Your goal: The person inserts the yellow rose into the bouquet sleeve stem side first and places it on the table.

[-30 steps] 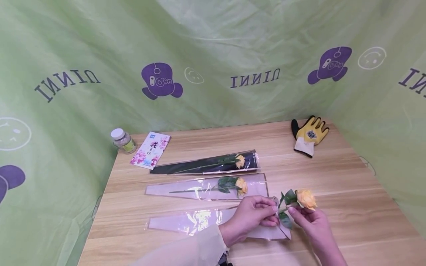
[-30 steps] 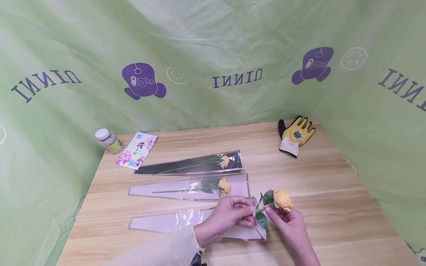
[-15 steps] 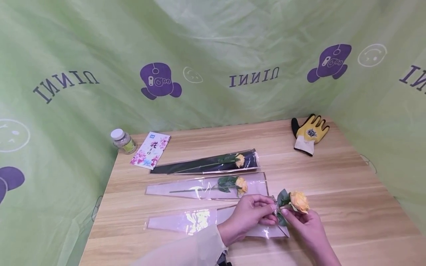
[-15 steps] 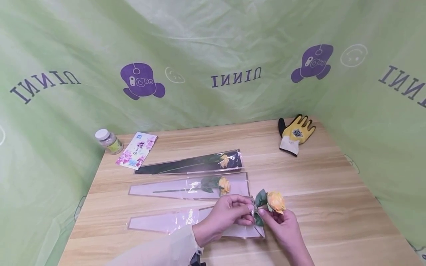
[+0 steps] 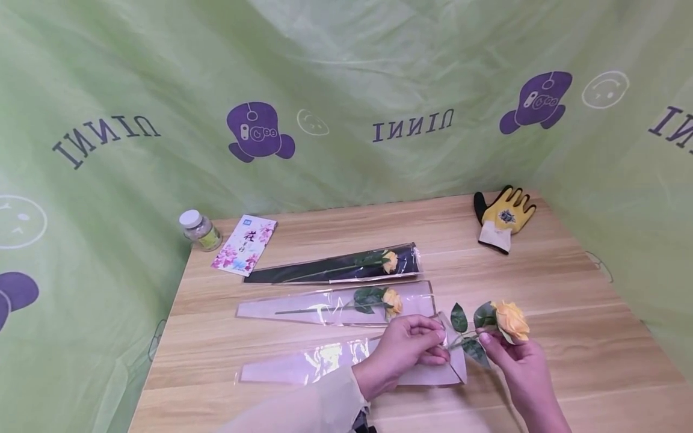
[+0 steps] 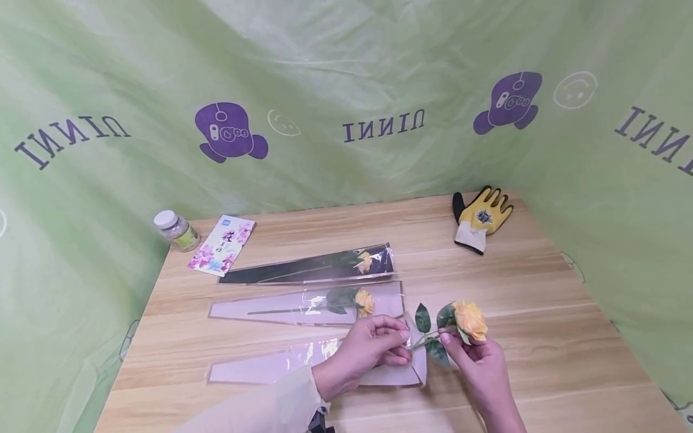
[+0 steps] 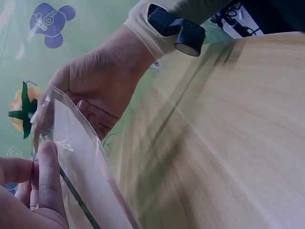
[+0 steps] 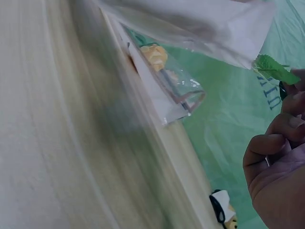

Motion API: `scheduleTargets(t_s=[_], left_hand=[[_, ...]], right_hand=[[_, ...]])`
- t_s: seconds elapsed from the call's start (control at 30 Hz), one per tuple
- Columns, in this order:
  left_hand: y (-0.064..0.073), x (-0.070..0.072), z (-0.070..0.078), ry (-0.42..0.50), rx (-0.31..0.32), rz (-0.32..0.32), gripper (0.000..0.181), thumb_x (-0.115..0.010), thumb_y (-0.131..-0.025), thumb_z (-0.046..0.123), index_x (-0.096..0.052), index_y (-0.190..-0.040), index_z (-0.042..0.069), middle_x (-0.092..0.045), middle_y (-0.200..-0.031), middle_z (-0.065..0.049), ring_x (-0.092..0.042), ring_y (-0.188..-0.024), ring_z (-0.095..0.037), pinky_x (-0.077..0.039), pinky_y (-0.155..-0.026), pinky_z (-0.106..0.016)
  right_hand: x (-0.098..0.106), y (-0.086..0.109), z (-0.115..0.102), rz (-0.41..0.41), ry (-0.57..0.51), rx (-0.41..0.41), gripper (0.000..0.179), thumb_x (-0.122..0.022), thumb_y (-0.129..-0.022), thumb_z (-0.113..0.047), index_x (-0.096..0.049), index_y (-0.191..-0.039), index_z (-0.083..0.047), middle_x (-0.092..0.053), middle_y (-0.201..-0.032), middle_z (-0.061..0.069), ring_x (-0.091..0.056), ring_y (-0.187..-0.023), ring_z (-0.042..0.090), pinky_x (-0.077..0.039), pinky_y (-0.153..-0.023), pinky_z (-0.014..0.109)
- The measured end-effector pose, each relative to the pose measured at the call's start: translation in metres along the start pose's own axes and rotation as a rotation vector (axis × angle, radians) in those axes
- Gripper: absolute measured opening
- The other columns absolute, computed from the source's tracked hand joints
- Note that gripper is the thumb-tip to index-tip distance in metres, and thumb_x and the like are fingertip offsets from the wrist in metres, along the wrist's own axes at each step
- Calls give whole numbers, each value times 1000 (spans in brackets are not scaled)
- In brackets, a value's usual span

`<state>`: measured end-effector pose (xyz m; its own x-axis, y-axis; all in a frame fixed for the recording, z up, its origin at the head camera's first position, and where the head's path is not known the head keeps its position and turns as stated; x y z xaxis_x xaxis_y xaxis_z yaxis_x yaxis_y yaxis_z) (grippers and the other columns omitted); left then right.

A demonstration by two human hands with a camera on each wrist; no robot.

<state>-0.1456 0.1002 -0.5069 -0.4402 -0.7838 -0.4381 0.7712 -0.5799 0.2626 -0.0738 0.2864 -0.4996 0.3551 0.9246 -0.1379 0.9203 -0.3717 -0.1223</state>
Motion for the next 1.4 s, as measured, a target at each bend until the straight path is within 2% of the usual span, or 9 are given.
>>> scheduleTargets(t_s=[0.17, 0.37, 0.6, 0.83, 1.13, 1.33, 1.37, 1.4], left_hand=[[-1, 0, 2, 17, -6, -12, 12, -70, -93, -1, -68, -104, -3, -71, -89, -15, -71, -70, -18, -65, -70, -30], [-2, -3, 4, 23, 4, -30, 14, -71, -92, 0, -69, -106, -5, -71, -87, -14, -70, -68, -16, -65, -69, -30], [-3, -2, 4, 0, 28, -12, 11, -71, -93, 1, -71, -103, -3, -72, -85, -15, -70, -66, -15, -65, -68, -30], [-4, 3, 4, 2, 47, 19, 10, -71, -92, 0, -73, -102, -3, -73, -84, -19, -70, -65, -16, -65, -69, -32], [0, -2, 9, 12, 22, -16, 13, -71, -92, 0, -71, -104, -5, -72, -84, -14, -69, -64, -14, -65, -68, -30], [1, -1, 11, 18, 7, -27, 11, -71, -92, -1, -72, -103, -4, -72, -85, -16, -70, -65, -15, -65, -67, -29], [1, 0, 11, 16, 5, -25, 11, -71, -92, -1, -72, -102, -4, -72, -86, -16, -70, -65, -15, -65, -67, -28], [1, 1, 11, 15, 6, -22, 11, -71, -92, -1, -72, -102, -4, -72, -85, -16, -70, -65, -15, -65, -67, -28]], right_hand=[[-1, 1, -6, -18, -5, 31, 31, -59, -91, 21, -66, -117, 7, -74, -95, 3, -69, -89, 9, -59, -80, 18], [-2, 2, -9, -83, -38, 85, 34, -56, -90, 26, -62, -120, 11, -72, -100, 5, -69, -96, 9, -59, -85, 19], [-4, 5, -12, -124, 38, 147, 29, -58, -87, 27, -65, -110, 12, -73, -98, 6, -68, -94, 9, -58, -84, 17], [-7, 3, -16, -191, 74, 220, 31, -57, -85, 30, -64, -109, 12, -71, -100, 3, -66, -93, 8, -59, -79, 15], [-12, 4, -5, -102, 144, 108, 20, -62, -88, 22, -65, -106, 12, -72, -91, 7, -68, -80, 9, -58, -69, 17], [-21, 7, 8, -168, 134, 63, 26, -64, -89, 20, -65, -112, 10, -73, -98, 6, -70, -90, 11, -60, -79, 19], [-22, 8, 10, -182, 111, 68, 27, -63, -89, 20, -67, -113, 8, -74, -99, 5, -69, -91, 10, -59, -78, 19], [-23, 8, 10, -219, 80, 91, 21, -60, -92, 17, -67, -109, 6, -72, -95, 4, -67, -85, 10, -58, -73, 19]])
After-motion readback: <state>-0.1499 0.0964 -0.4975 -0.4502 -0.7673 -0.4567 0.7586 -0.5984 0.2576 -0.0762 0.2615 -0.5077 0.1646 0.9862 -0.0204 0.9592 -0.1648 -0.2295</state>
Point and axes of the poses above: each hand's wrist, its own y-axis away from the middle knuckle, its own x-axis out of the back of the hand, z = x × y, the point moved 5 cm from there along -y, towards the middle knuckle
